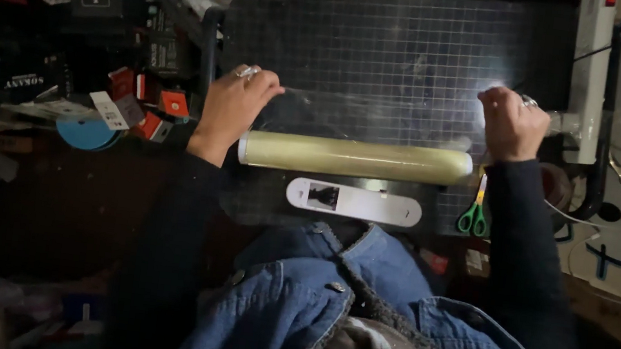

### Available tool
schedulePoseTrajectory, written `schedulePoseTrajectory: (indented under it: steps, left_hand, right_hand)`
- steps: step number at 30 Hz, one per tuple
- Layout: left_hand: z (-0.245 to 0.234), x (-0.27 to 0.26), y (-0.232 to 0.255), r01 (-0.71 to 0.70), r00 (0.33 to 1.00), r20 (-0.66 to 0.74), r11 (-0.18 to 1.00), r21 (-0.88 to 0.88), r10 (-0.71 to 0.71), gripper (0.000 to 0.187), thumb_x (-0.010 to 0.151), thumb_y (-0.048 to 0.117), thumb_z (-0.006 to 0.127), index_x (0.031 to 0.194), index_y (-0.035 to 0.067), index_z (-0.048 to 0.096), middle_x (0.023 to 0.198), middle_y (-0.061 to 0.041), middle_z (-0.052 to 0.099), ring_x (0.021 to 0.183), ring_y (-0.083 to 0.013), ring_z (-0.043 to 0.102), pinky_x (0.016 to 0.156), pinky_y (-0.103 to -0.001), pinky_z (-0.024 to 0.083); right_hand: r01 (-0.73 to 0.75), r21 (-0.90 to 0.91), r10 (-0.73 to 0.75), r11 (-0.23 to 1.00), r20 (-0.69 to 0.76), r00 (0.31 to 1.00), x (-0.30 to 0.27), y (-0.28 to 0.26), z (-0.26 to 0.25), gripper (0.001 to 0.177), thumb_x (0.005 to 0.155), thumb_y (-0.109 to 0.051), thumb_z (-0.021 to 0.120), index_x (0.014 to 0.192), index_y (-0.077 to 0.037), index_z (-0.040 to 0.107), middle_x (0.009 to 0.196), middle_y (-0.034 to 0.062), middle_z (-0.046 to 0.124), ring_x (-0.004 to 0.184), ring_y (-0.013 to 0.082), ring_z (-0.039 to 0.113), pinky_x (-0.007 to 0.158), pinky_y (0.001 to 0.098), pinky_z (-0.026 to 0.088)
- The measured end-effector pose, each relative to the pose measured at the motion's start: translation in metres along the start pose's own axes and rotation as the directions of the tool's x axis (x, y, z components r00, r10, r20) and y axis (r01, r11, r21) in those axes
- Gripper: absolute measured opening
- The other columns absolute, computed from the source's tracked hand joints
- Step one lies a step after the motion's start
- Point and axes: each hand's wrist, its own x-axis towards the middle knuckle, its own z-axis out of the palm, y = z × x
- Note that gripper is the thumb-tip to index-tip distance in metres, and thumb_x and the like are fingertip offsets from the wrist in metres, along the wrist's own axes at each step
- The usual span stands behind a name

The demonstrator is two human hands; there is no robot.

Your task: Wrapping a plastic kitchen tool with plastic wrap for packaging.

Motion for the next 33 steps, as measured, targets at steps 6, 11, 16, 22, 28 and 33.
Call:
schedulePoseTrajectory:
  steps: [6,11,16,22,28,33]
  left_hand:
    - [0.056,0.017,-0.016,0.268,0.963,0.075,0.945,-0.186,-0.258,0.019,0.107,0.046,0.059,0.108,0.027,0.061,0.086,0.000,0.064,0.087,-0.0268,0.069,0.075,-0.042,0.057]
    - [0.091,0.025,-0.022,0.347,0.937,0.083,0.923,-0.163,-0.338,0.017,0.107,0.042,0.060,0.106,0.025,0.062,0.084,-0.002,0.068,0.087,-0.0291,0.071,0.076,-0.044,0.058]
    - [0.136,0.026,-0.036,0.428,0.892,0.179,0.903,-0.040,-0.415,0.018,0.106,0.046,0.056,0.106,0.029,0.061,0.087,-0.003,0.069,0.088,-0.0296,0.072,0.076,-0.045,0.060]
    - [0.149,0.033,-0.044,0.379,0.883,0.274,0.923,0.068,-0.382,0.017,0.104,0.048,0.058,0.107,0.031,0.062,0.097,-0.001,0.070,0.095,-0.0271,0.072,0.078,-0.042,0.060]
    - [0.133,0.046,-0.039,0.394,0.897,0.235,0.918,-0.041,-0.375,0.013,0.099,0.027,0.071,0.100,0.016,0.064,0.094,-0.003,0.069,0.079,-0.0299,0.067,0.065,-0.045,0.052]
    - [0.141,0.032,-0.047,0.443,0.893,0.160,0.883,-0.154,-0.420,0.018,0.098,0.022,0.073,0.109,0.014,0.061,0.091,-0.002,0.068,0.077,-0.0274,0.066,0.068,-0.042,0.051]
  right_hand:
    - [-0.035,-0.092,0.033,0.995,-0.017,0.999,0.063,-0.022,0.008,0.018,0.105,-0.027,0.074,0.091,-0.022,0.065,0.061,0.0000,0.050,0.051,0.0202,0.056,0.054,0.0300,0.051]
    - [-0.020,-0.141,0.030,0.990,0.068,0.997,0.051,-0.013,0.072,0.019,0.102,-0.034,0.075,0.092,-0.026,0.061,0.058,-0.0024,0.051,0.049,0.0176,0.058,0.052,0.0300,0.050]
    - [-0.036,-0.158,0.060,0.987,0.156,0.986,0.034,-0.014,0.125,0.029,0.101,-0.042,0.073,0.090,-0.024,0.053,0.059,-0.0013,0.055,0.050,0.0193,0.062,0.050,0.0335,0.051]
    - [0.001,-0.097,0.026,0.995,0.279,0.960,0.028,-0.013,0.144,0.023,0.105,-0.038,0.065,0.093,-0.022,0.053,0.061,0.0001,0.059,0.051,0.0232,0.064,0.052,0.0370,0.052]
    - [-0.012,-0.102,0.053,0.995,0.406,0.912,0.054,-0.019,0.119,0.026,0.111,-0.042,0.063,0.099,-0.019,0.057,0.080,-0.0029,0.069,0.057,0.0184,0.066,0.048,0.0324,0.048]
    - [0.023,-0.251,0.095,0.968,0.447,0.890,0.054,-0.015,0.130,0.014,0.109,-0.034,0.056,0.107,-0.020,0.056,0.087,-0.0051,0.066,0.055,0.0083,0.063,0.043,0.0233,0.045]
